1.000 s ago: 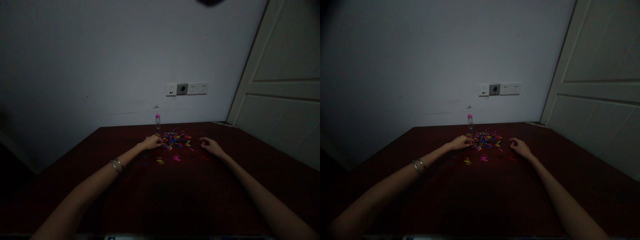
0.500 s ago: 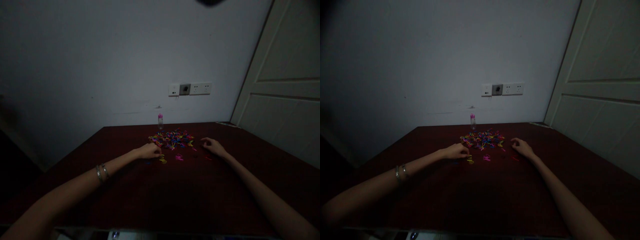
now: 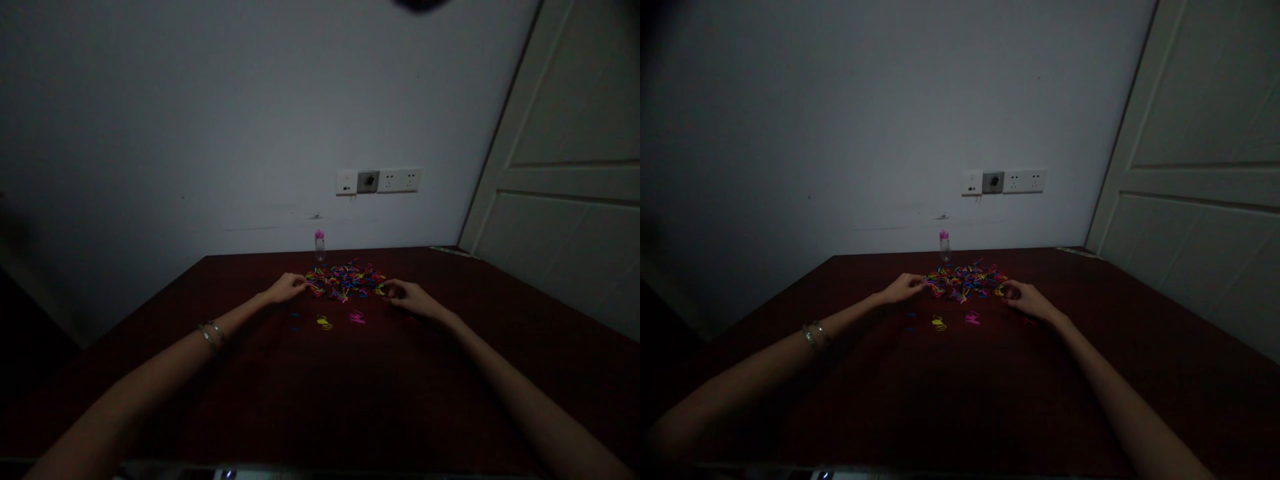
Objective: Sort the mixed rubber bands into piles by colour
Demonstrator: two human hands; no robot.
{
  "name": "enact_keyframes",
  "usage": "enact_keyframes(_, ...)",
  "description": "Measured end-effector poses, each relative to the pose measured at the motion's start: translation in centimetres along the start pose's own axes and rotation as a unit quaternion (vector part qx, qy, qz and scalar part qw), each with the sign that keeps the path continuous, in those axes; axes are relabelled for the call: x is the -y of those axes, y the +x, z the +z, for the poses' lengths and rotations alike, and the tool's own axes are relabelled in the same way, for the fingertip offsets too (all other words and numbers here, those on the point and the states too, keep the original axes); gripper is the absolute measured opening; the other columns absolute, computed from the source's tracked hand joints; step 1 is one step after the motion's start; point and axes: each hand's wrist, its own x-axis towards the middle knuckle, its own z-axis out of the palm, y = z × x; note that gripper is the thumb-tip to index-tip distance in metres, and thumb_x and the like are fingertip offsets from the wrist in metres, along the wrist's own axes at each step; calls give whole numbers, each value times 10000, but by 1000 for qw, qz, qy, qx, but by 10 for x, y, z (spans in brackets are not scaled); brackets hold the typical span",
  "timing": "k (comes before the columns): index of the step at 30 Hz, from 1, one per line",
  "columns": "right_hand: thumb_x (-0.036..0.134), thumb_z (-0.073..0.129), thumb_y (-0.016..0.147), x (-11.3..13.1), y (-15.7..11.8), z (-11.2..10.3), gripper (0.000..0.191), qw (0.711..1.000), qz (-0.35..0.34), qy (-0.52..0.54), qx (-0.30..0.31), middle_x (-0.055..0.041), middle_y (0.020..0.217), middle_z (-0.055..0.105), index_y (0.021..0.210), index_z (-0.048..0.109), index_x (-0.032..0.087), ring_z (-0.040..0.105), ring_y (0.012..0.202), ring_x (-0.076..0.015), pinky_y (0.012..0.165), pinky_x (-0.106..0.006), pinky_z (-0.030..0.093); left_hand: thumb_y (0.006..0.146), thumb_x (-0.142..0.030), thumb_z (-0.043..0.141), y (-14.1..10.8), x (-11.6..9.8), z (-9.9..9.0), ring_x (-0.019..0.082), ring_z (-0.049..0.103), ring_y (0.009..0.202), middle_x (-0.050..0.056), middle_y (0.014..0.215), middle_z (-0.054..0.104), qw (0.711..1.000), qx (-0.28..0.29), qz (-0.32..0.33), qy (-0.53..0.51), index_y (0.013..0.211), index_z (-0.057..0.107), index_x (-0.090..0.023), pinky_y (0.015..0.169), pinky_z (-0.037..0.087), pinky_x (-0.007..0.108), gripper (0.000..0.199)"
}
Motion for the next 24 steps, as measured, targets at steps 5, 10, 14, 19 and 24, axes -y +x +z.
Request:
enact_keyframes(5,291,574,710,1,1,3,426,999,3,-32,9,-29,873,637,1126,553,201,587,731,-145,638,-256,436,742,-372,464,12,45,-11,142,526,598,25,630,612,980,-146,-129,-53,840,675,-110,587,386,232,350)
enact_keyframes(10,265,577,711,5,-1,1,407,999,10,-38,5,-21,843,642,1115,563,220,582,703,-139,616,-243,424,727,-327,469,12,72,-13,130,485,485,-19,451,500,942,-230,-223,-99,803,666,-107,525,358,228,306)
enact_keyframes(14,234,551,716,7,-2,1,408,999,9,-37,10,-18,794,632,1122,564,206,575,682,-138,618,-246,422,713,-296,466,13,83,-6,126,481,467,-20,435,493,911,-275,-270,-146,797,662,-111,504,356,218,283)
enact_keyframes(19,205,517,731,10,-3,1,393,999,3,-43,14,-18,762,622,1121,566,187,569,665,-133,613,-241,416,684,-300,465,22,94,6,113,461,438,-20,443,492,878,-323,-293,-197,775,655,-115,469,345,209,281)
enact_keyframes(24,174,502,722,14,-5,0,388,998,-9,-67,16,-19,765,619,1105,568,189,565,662,-132,616,-239,407,642,-288,468,29,96,8,90,405,385,-33,429,462,835,-372,-304,-268,771,638,-109,414,295,198,279)
